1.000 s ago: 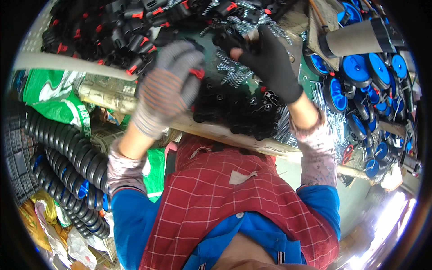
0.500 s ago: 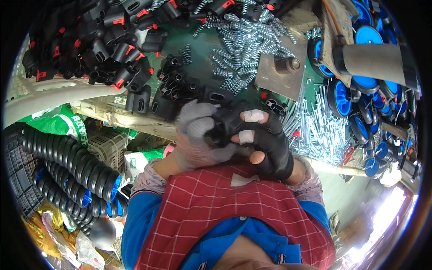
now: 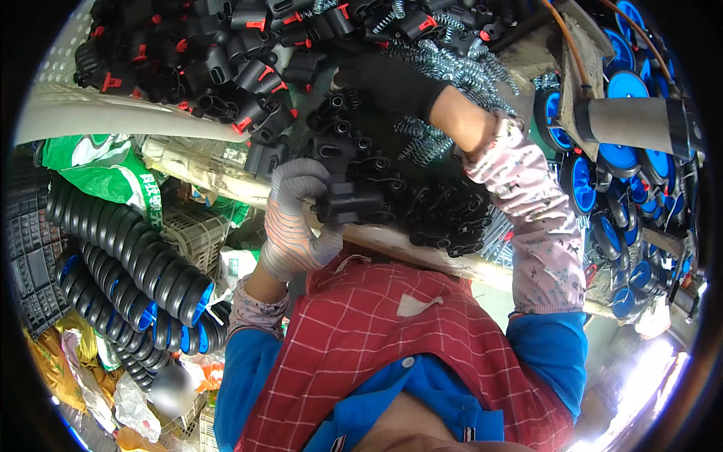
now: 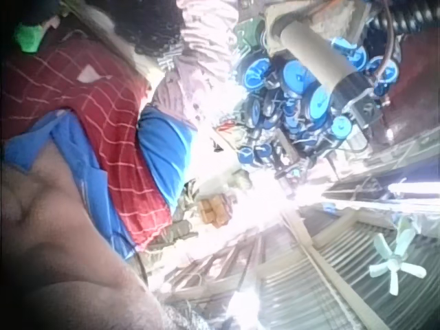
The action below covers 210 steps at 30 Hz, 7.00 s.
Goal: The person assembles small caster wheels by inserting metal rods into blue wheel hubs and attaching black plastic brackets. They repeatedly pick up wheels, rods, and brackets, align the parts, and press them together on a cluttered workbench.
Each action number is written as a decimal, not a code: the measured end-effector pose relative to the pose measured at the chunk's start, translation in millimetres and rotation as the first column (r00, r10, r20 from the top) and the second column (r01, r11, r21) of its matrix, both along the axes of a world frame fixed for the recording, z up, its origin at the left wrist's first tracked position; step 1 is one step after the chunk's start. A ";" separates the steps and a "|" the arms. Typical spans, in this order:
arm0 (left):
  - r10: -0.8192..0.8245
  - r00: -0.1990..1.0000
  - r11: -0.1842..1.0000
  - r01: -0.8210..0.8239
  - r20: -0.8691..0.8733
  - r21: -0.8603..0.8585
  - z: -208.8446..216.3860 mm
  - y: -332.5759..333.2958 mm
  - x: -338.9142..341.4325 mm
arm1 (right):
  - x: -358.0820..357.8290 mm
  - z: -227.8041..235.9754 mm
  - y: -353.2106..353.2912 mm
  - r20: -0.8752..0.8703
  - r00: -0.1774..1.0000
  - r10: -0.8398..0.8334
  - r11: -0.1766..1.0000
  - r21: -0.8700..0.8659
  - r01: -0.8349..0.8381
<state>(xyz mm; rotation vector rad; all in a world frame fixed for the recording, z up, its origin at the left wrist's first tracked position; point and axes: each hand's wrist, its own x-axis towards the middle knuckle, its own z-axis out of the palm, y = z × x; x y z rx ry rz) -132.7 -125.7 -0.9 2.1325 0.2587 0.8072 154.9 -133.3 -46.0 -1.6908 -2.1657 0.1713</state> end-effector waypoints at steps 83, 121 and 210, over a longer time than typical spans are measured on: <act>-0.225 0.759 0.846 0.463 -0.611 0.263 -26.6 -75.2 186.4 | 9.6 68.5 -273.3 -0.658 0.539 -0.525 0.739 -0.040 0.672; -0.253 0.965 0.695 0.130 -0.071 -0.707 22.7 -0.6 140.0 | -29.6 101.4 -181.9 -0.493 0.704 -0.511 0.776 0.088 0.625; -0.255 0.932 0.819 0.350 -0.257 0.455 27.3 -6.1 140.9 | -25.0 69.3 -203.1 -0.568 0.708 -0.420 0.807 0.124 0.577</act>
